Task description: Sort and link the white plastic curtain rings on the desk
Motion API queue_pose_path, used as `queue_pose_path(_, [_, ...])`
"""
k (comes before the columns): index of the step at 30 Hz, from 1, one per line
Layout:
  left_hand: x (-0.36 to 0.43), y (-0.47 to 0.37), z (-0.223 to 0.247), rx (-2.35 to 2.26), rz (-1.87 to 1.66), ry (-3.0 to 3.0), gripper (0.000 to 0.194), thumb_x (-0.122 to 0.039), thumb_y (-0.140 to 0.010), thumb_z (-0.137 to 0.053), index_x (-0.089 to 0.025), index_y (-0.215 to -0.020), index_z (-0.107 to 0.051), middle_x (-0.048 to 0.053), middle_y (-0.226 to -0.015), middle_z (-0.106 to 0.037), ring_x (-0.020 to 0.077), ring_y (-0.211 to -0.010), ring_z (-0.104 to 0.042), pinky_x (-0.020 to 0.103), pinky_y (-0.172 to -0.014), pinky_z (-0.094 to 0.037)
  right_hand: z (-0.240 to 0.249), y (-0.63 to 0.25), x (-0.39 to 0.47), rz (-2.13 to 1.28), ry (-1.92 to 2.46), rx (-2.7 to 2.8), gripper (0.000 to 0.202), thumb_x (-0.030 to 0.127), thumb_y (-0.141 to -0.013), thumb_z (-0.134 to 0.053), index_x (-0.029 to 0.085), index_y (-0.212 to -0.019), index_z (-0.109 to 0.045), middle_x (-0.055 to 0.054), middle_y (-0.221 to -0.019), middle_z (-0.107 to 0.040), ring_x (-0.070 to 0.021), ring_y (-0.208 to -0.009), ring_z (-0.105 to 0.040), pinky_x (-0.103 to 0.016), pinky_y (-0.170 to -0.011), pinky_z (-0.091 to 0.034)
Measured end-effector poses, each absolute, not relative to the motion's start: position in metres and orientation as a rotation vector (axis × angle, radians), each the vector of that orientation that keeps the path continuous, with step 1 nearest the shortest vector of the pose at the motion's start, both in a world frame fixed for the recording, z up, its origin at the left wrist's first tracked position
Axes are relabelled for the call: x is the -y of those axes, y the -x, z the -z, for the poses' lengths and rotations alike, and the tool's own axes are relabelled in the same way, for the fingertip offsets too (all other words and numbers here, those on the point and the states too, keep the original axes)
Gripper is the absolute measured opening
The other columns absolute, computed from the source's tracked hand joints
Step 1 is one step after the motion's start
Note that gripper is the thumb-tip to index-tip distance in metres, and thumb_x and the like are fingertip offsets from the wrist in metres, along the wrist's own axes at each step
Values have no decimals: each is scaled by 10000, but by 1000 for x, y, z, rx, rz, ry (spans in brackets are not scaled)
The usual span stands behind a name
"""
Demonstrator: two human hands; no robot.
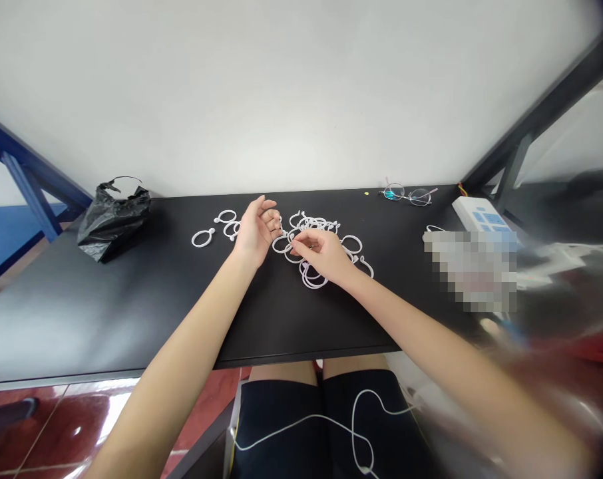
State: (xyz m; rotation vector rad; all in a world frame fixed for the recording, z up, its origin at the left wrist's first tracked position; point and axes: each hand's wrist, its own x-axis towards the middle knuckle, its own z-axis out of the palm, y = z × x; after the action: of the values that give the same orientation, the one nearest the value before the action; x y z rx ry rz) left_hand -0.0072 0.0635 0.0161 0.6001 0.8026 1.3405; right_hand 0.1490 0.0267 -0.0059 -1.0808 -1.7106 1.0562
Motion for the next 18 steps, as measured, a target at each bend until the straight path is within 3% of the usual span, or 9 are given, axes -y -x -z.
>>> queue_pose_path(4, [-62,3,-14,-812,-1255,-758,228,-393,-834,-623,-171,-784,-601,-26,-583,-574,86,-440,-508,206,-457,-432,4,-149,-26,-965,1101,1760,117,254,-827,-566,195,-769,-648,-27,-783,-703,-162,-702,-658,-280,-631,-509])
queue_pose_path(12, [-60,2,-11,-859,-1179,-953,258,-413,-786,-662,-159,-816,-624,-3,-610,-602,97,-461,-530,213,-473,-458,9,-153,-28,-493,1139,1945,112,135,-783,-571,219,-776,-645,-23,-798,-709,-211,-833,-606,-352,-775,-482])
queue_pose_path(18, [-60,1,-10,-888,-1147,-998,288,-442,-775,-663,-160,-825,-629,-2,-623,-606,99,-489,-540,220,-503,-476,15,-157,-32,-508,1151,2033,94,124,-757,-617,208,-795,-635,-35,-847,-682,-204,-825,-600,-324,-712,-474])
